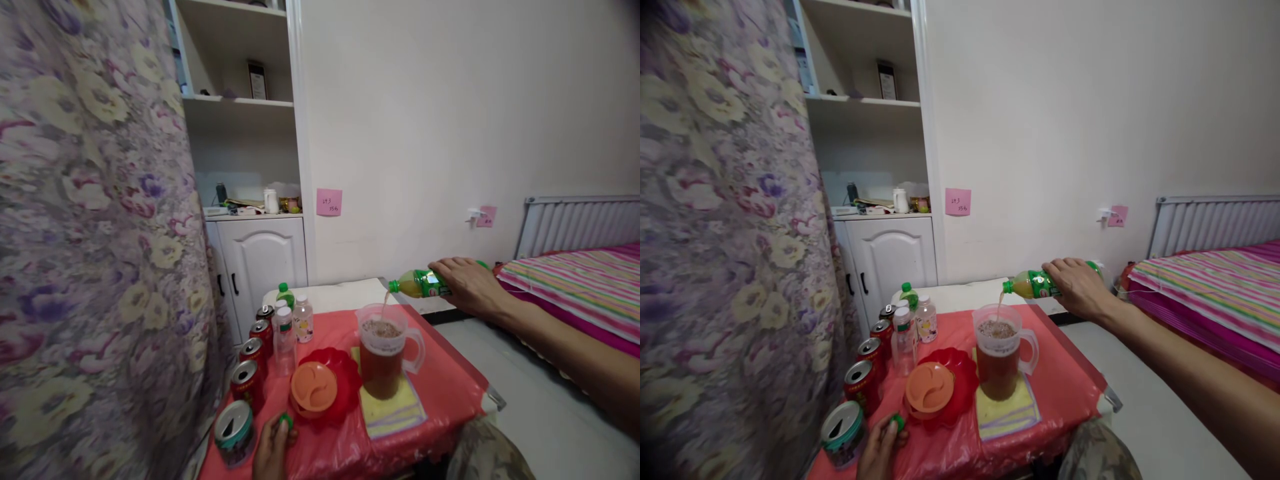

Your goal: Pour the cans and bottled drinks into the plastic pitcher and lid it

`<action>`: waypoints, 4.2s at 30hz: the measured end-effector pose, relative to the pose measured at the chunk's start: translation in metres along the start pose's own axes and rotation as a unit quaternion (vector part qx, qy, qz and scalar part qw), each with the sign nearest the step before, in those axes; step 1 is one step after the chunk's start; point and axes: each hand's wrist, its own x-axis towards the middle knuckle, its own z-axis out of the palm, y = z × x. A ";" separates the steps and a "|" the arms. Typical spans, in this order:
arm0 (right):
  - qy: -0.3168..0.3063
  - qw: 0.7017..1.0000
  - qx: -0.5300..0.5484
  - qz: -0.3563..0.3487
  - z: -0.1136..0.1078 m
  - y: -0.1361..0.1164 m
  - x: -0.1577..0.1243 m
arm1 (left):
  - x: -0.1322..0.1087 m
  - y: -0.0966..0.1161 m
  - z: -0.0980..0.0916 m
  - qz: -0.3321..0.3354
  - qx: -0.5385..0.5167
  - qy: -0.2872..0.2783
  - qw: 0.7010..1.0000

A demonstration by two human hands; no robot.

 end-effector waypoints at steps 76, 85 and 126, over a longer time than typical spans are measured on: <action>-0.018 0.996 -0.048 -0.071 -0.006 -0.007 0.020 | -0.008 0.015 0.005 -0.005 -0.005 0.003 1.000; -0.005 0.992 -0.047 -0.114 0.001 -0.007 0.022 | -0.009 0.015 0.005 -0.001 -0.007 0.002 1.000; -0.002 0.960 -0.161 -0.230 -0.023 -0.069 0.065 | -0.011 0.019 0.009 -0.008 -0.029 0.013 0.999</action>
